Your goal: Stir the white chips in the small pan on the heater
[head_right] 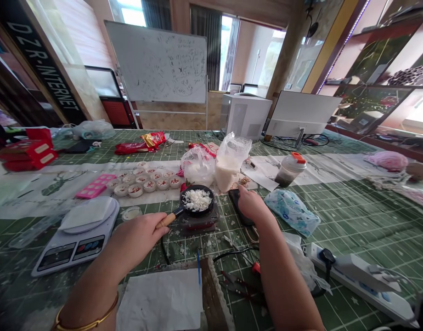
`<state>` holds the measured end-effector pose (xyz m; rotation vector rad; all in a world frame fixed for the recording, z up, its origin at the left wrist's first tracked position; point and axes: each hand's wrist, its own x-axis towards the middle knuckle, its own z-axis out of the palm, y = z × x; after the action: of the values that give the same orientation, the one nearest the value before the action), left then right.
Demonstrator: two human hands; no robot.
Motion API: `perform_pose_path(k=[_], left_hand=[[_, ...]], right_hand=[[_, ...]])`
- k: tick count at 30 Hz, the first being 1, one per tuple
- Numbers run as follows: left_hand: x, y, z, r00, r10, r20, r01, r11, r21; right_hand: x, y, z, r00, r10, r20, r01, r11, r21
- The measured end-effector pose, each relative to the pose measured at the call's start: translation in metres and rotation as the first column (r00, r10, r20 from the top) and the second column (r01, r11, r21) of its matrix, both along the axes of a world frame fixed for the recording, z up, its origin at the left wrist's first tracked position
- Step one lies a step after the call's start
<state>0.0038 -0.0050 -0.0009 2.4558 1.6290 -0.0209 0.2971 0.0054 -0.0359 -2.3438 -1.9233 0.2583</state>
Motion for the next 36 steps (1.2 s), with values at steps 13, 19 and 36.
perform_pose_path(k=[13,19,36], left_hand=[[0.001,-0.003,0.001,0.999,-0.011,-0.042,0.011,1.000,0.015],[0.002,-0.004,0.003,0.998,-0.012,-0.060,0.013,1.000,0.006],[0.002,-0.003,0.000,0.998,-0.007,-0.062,0.009,1.000,0.028]], right_hand=[[0.017,0.050,-0.048,0.989,-0.097,0.110,0.109,0.988,-0.113],[0.012,0.055,-0.049,0.990,-0.057,0.131,0.084,0.974,-0.212],[-0.105,-0.092,-0.015,0.899,0.437,-0.039,-0.435,0.899,0.047]])
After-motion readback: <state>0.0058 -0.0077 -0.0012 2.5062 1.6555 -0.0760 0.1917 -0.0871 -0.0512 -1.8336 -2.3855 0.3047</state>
